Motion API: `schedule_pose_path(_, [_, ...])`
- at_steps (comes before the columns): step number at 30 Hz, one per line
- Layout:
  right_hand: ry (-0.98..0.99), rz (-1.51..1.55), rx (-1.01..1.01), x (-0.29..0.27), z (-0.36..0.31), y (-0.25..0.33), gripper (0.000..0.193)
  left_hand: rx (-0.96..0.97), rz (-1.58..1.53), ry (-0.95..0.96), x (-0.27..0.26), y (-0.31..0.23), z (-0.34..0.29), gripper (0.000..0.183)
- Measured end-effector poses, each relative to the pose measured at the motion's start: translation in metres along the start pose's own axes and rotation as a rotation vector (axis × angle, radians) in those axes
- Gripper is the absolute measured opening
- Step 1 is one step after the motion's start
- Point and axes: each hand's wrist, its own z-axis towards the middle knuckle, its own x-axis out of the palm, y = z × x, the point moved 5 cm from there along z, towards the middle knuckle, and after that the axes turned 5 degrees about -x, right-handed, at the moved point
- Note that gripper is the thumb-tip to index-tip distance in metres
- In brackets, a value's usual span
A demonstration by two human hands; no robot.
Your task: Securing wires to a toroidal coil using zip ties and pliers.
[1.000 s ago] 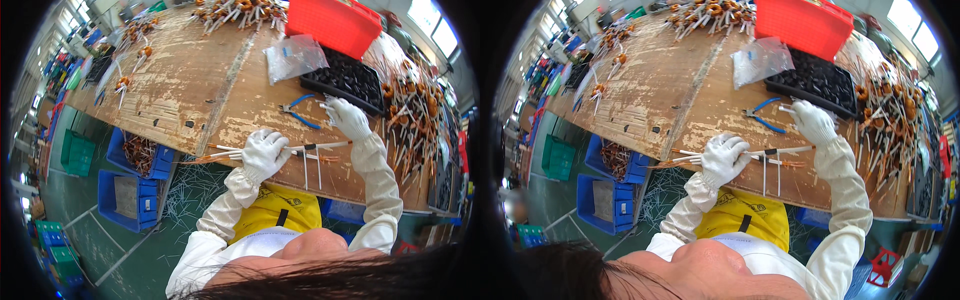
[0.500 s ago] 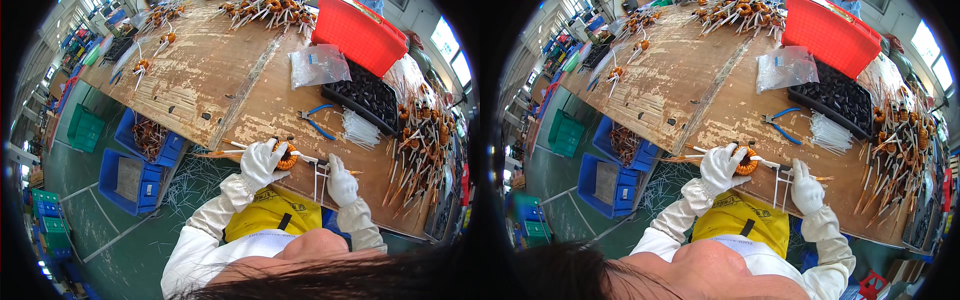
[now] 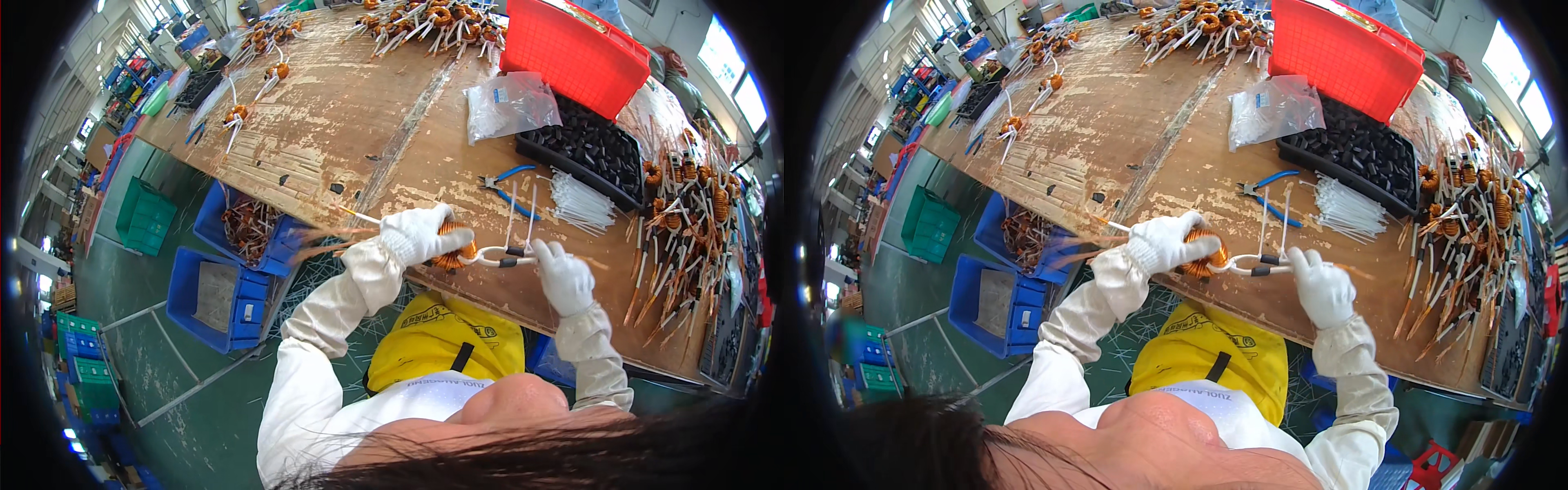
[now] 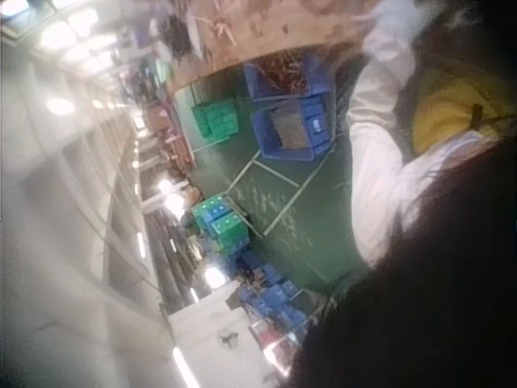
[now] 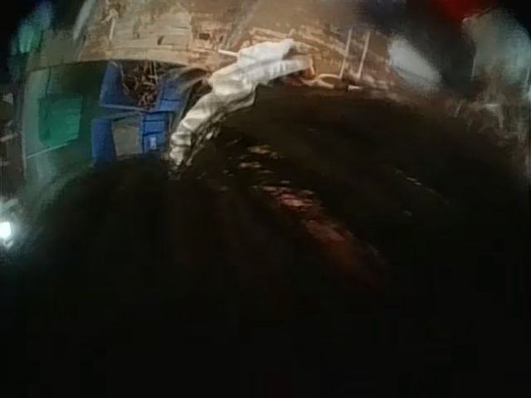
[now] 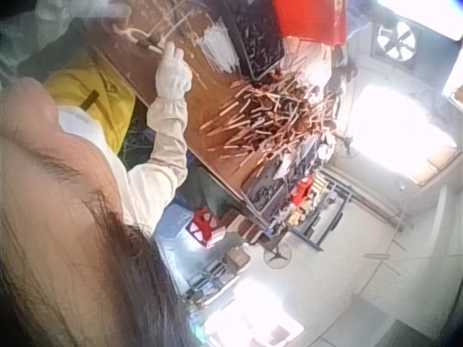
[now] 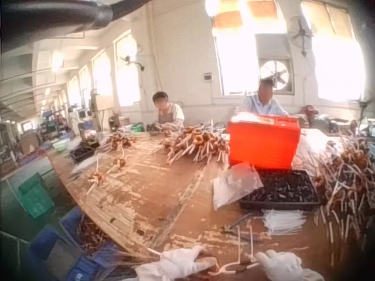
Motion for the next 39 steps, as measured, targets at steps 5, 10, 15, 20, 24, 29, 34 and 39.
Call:
schedule_pose_path(5, [0.094, 0.017, -0.029, 0.001, 0.03, -0.019, 0.022, 0.162, 0.287, -0.199, 0.02, 0.015, 0.009, 0.053])
schedule_pose_path(10, [0.094, 0.078, 0.045, 0.018, 0.038, -0.026, 0.028, 0.354, 0.181, -0.445, 0.024, 0.002, 0.008, 0.026])
schedule_pose_path(15, [-0.453, 0.515, 0.209, -0.028, 0.021, -0.039, 0.028, 0.478, 0.032, -0.569, -0.001, -0.025, 0.003, 0.025])
schedule_pose_path(20, [0.044, 1.547, 0.776, 0.015, -0.016, -0.014, 0.029, 0.515, -0.14, -0.319, 0.017, -0.051, 0.009, 0.023])
schedule_pose_path(24, [-0.062, 1.793, 0.875, 0.042, 0.002, 0.013, 0.033, 0.538, -0.038, -0.297, 0.043, -0.051, 0.028, 0.017])
schedule_pose_path(29, [-0.364, 1.338, 0.57, 0.05, 0.034, 0.026, 0.017, 0.64, -0.037, -0.391, 0.048, -0.047, 0.018, 0.019])
schedule_pose_path(34, [-0.23, 0.98, 0.614, 0.036, 0.036, 0.016, 0.017, 0.636, -0.003, -0.333, 0.043, -0.045, 0.015, 0.026])
schedule_pose_path(39, [-0.43, 1.232, 0.631, 0.053, 0.036, 0.014, 0.02, 0.425, -0.323, -0.087, 0.031, -0.058, 0.017, 0.034])
